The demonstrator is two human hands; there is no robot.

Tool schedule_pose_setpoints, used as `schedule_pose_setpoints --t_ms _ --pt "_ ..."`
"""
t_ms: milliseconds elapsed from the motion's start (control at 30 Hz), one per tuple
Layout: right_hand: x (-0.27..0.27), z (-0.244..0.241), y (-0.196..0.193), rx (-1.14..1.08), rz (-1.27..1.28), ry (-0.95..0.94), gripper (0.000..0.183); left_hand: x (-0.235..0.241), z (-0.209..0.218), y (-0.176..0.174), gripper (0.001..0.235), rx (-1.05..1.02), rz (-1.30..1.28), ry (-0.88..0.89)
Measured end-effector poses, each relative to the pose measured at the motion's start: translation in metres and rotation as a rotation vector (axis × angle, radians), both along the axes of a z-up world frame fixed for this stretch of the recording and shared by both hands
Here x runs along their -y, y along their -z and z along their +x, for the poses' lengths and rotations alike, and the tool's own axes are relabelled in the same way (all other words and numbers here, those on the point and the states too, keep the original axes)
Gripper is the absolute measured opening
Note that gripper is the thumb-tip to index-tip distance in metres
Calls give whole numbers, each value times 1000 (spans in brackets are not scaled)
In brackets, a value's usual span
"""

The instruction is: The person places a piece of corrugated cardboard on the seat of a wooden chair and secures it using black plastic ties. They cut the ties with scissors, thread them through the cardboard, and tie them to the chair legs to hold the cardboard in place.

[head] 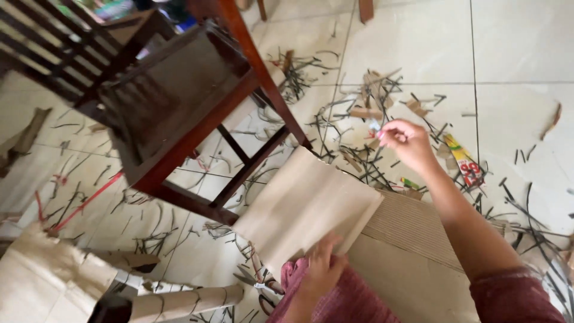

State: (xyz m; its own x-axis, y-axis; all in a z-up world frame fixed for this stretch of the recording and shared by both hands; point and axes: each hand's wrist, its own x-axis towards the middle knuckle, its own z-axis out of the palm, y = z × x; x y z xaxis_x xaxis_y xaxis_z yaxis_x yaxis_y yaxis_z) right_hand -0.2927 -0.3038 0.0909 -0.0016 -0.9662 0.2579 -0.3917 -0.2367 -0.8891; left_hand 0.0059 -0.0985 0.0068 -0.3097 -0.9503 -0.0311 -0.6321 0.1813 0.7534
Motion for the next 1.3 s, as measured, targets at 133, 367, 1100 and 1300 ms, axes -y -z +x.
schedule_pose_setpoints --t_ms 133,367,1100,1300 --pt "-68 51 -31 -85 -33 -135 12 21 -16 -92 83 -145 219 -27" --pt "-173 139 3 -78 -285 -238 9 0 3 -131 28 -668 -133 -380" --pt "-196 178 81 -270 -672 -130 20 -194 147 -18 33 -478 2 -564" --pt "-250 204 30 -292 -648 -258 22 -177 121 -63 33 -418 74 -451"
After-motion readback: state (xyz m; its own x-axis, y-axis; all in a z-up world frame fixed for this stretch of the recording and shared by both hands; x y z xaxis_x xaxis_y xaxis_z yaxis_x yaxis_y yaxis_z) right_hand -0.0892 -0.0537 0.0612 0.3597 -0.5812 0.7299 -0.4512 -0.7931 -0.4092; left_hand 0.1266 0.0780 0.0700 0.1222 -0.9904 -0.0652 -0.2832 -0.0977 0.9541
